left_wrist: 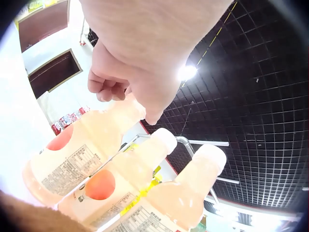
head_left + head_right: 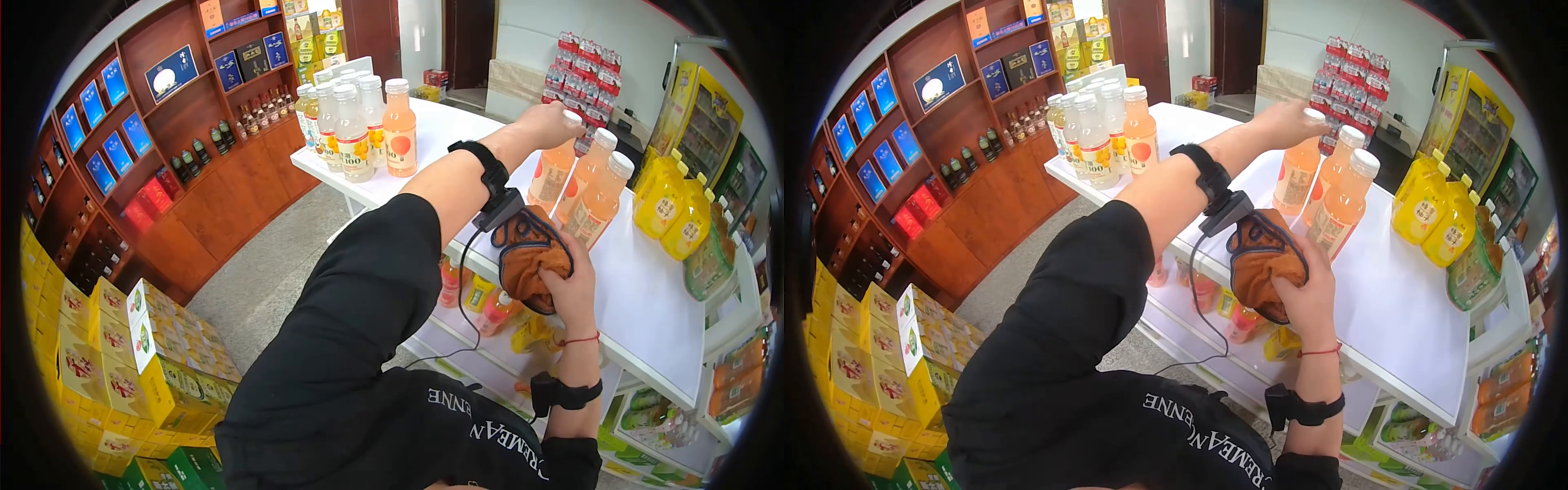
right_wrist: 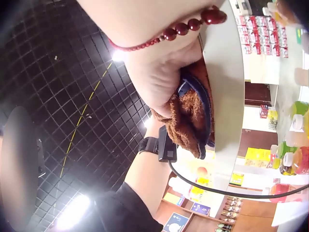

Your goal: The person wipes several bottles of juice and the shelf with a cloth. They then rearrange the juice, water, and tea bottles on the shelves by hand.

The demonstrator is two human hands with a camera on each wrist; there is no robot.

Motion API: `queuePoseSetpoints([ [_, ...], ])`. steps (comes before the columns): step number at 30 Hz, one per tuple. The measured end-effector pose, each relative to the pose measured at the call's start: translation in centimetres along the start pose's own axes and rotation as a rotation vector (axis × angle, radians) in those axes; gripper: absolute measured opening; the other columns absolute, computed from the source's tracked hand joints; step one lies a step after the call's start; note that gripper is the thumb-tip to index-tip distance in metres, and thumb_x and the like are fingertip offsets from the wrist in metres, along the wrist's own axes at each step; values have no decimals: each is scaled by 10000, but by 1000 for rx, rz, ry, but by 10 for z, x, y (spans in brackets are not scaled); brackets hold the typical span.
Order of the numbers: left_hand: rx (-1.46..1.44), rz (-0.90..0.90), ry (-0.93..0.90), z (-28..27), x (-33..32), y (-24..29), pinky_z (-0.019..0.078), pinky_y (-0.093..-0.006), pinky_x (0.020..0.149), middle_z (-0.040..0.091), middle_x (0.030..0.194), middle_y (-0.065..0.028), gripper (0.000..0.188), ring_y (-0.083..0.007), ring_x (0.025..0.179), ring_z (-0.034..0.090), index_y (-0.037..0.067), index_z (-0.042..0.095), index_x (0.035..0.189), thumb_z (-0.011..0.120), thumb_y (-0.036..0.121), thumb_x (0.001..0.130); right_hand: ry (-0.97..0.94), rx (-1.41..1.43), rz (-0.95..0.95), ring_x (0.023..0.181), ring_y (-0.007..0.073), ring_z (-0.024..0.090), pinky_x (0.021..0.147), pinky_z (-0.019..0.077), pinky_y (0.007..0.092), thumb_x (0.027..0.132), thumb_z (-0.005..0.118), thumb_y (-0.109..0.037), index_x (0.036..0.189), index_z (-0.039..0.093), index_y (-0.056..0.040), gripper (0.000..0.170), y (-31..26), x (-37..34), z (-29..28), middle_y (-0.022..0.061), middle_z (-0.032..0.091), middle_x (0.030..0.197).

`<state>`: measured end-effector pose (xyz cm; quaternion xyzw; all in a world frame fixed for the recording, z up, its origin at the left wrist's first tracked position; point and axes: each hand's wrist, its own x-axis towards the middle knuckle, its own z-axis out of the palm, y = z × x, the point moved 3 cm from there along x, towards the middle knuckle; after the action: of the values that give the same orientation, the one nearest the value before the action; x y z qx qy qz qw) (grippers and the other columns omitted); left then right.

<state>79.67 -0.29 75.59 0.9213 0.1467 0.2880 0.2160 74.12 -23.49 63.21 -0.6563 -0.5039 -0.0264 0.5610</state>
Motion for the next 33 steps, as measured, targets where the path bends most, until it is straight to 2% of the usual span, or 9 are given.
queuePoseSetpoints([
  [5, 14, 55, 104, -50, -41, -2, 437, -396, 983, 567, 1247, -210, 608, -339, 1171, 538, 58, 579, 1238, 565, 528, 852, -19, 13, 20, 1009, 283, 578, 896, 454, 332, 662, 630, 16, 1161, 563, -3, 503, 3, -1, 0, 135, 582, 1075],
  [7, 289, 111, 339, -81, -50, -22, 507, -428, 869, 591, 1176, -211, 468, -354, 998, 624, 28, 629, 1120, 548, 404, 854, -12, 16, 24, 1009, 273, 579, 895, 453, 330, 667, 628, 16, 1163, 559, -5, 501, 6, -1, 1, 132, 583, 1068],
  [10, 480, 125, 556, -129, -59, -74, 510, -450, 857, 568, 1096, -253, 367, -378, 955, 626, -7, 622, 1027, 608, 274, 791, -29, 38, 33, 1011, 266, 578, 900, 451, 331, 672, 623, 16, 1168, 555, -9, 501, 0, -1, 2, 128, 584, 1064],
  [15, 724, -133, 441, -182, -86, -111, 505, -445, 880, 565, 1121, -235, 407, -376, 1026, 609, 10, 621, 1100, 568, 331, 856, -26, -2, 5, 1012, 257, 577, 905, 447, 324, 682, 611, 18, 1171, 555, -13, 493, -1, -2, 4, 123, 585, 1065],
  [17, 794, -253, 213, -179, -86, -132, 501, -461, 875, 581, 1105, -237, 389, -377, 985, 618, 38, 653, 1085, 532, 355, 895, -18, -7, -7, 1011, 251, 577, 906, 447, 321, 684, 607, 17, 1170, 555, -12, 490, -1, -3, 4, 120, 585, 1065],
  [20, 863, -129, 175, -168, -69, -189, 492, -457, 882, 607, 1092, -264, 411, -379, 1002, 619, 2, 603, 1119, 507, 348, 917, -18, 8, 14, 1017, 239, 576, 907, 447, 321, 686, 610, 17, 1169, 554, -5, 487, -1, -3, 4, 118, 587, 1066],
  [24, 673, -336, 167, -176, -95, -140, 497, -425, 893, 613, 1150, -234, 467, -349, 1074, 604, 9, 559, 1193, 506, 372, 903, -23, 47, 59, 1036, 223, 582, 913, 454, 317, 703, 624, 6, 1191, 551, 3, 493, 11, -3, 3, 114, 594, 1106],
  [28, 625, -217, 192, -176, -114, -117, 499, -417, 877, 648, 1076, -221, 491, -352, 1023, 623, -15, 533, 1170, 561, 365, 860, -10, 4, 143, 1037, 175, 580, 911, 467, 294, 760, 622, 1, 1257, 523, 10, 507, 13, 4, 1, 98, 581, 1169],
  [33, 546, -58, 212, -158, -130, -63, 504, -427, 860, 658, 1018, -231, 493, -362, 980, 638, -26, 527, 1111, 585, 379, 835, 116, -29, 42, 1022, 173, 589, 897, 472, 288, 803, 622, -17, 1259, 525, -1, 466, -23, 37, 15, 106, 609, 1126],
])
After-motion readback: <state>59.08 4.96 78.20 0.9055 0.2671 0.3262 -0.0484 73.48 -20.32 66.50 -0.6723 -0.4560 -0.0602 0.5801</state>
